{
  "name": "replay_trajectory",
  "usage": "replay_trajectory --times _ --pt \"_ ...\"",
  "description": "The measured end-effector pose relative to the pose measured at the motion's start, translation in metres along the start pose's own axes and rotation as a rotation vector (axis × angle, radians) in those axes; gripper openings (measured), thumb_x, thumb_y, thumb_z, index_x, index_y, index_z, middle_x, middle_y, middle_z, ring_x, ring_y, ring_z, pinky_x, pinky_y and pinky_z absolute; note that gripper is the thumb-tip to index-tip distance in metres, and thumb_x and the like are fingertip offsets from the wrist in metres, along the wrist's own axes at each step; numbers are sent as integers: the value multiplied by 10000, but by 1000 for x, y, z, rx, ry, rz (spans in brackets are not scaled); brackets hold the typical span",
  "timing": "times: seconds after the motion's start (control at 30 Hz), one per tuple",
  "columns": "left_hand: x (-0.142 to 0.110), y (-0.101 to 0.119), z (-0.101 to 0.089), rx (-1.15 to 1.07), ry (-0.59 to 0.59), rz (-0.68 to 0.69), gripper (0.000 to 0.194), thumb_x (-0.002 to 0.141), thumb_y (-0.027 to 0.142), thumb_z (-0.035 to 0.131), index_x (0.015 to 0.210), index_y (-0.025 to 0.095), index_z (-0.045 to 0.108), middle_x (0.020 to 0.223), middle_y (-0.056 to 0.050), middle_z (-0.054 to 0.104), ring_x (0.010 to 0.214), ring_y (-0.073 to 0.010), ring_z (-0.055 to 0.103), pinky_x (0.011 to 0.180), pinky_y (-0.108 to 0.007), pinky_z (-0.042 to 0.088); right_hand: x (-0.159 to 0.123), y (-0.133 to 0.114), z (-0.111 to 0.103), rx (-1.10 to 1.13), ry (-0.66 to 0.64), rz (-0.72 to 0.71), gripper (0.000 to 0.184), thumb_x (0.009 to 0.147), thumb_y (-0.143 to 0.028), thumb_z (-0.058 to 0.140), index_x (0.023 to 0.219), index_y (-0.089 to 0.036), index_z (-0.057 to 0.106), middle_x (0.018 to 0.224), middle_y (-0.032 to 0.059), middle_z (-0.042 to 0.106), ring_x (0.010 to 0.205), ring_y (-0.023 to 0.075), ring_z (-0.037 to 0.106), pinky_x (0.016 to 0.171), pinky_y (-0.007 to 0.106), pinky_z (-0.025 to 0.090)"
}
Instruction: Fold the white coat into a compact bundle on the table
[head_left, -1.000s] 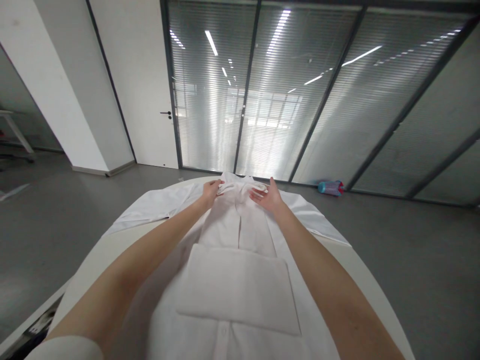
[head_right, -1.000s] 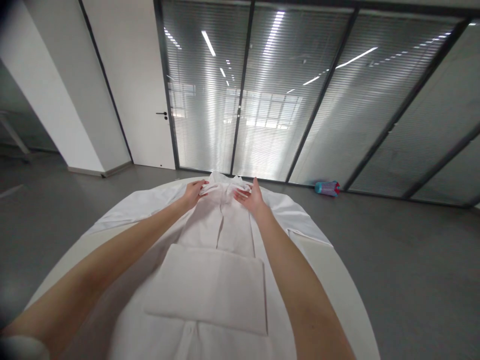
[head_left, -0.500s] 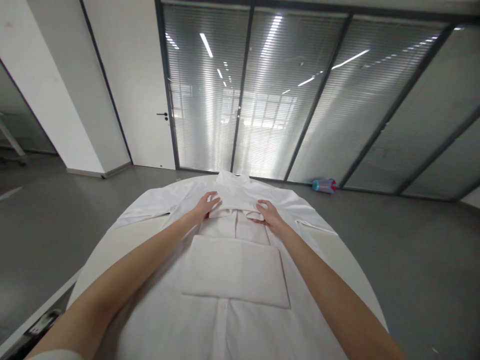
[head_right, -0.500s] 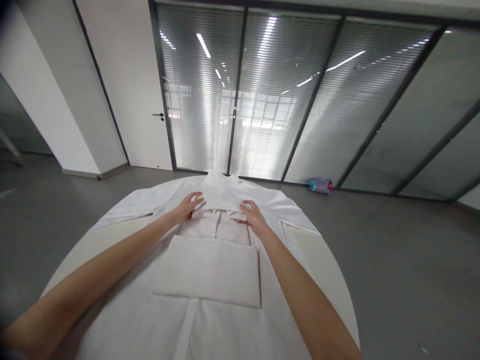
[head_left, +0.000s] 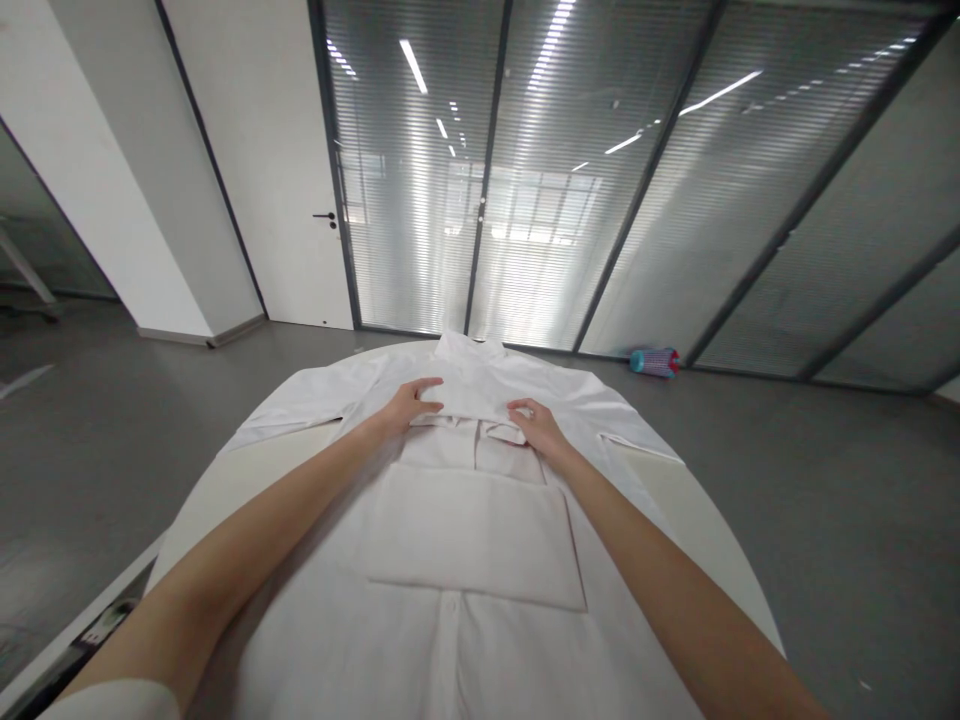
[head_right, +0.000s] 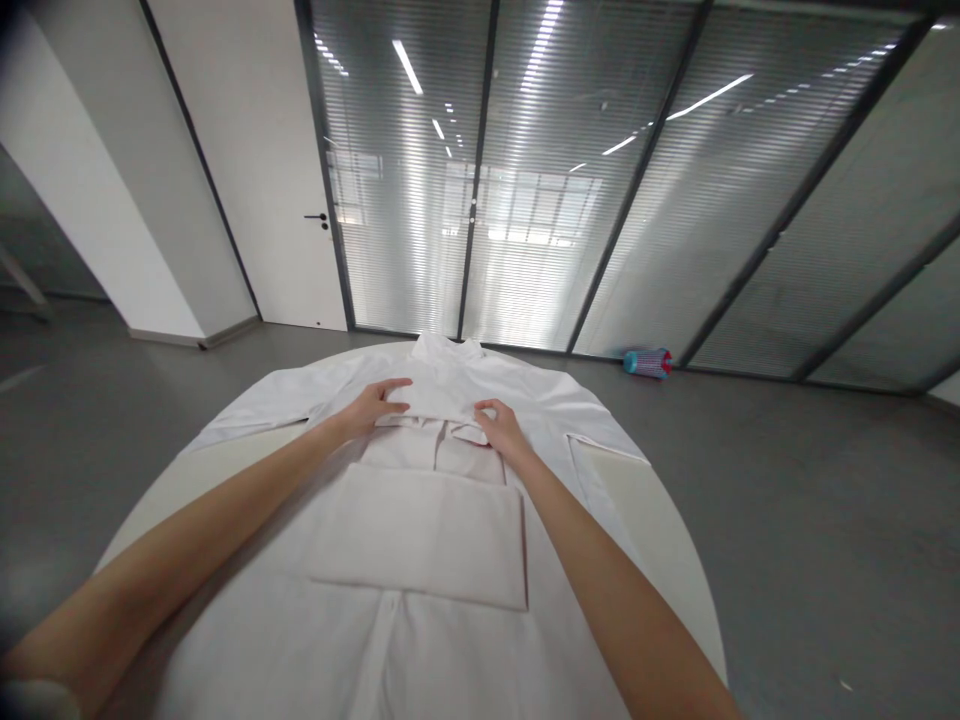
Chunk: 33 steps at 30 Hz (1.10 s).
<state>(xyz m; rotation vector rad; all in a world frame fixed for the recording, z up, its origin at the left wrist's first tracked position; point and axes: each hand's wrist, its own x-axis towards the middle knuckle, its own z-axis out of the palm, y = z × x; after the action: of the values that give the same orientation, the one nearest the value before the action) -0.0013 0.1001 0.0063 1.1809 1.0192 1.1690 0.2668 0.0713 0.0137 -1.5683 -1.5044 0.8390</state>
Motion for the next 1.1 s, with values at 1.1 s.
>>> replay_trajectory --times 1.1 --pt "6 16 36 1326 25 493 373 938 379 555 1270 221 618 1449 -119 473 1381 -293 411 1099 -492 384 11 -42 14 -730 164 -371 312 957 -256 425 1153 -216 665 1334 111 556 1207 255 526 1014 406 399"
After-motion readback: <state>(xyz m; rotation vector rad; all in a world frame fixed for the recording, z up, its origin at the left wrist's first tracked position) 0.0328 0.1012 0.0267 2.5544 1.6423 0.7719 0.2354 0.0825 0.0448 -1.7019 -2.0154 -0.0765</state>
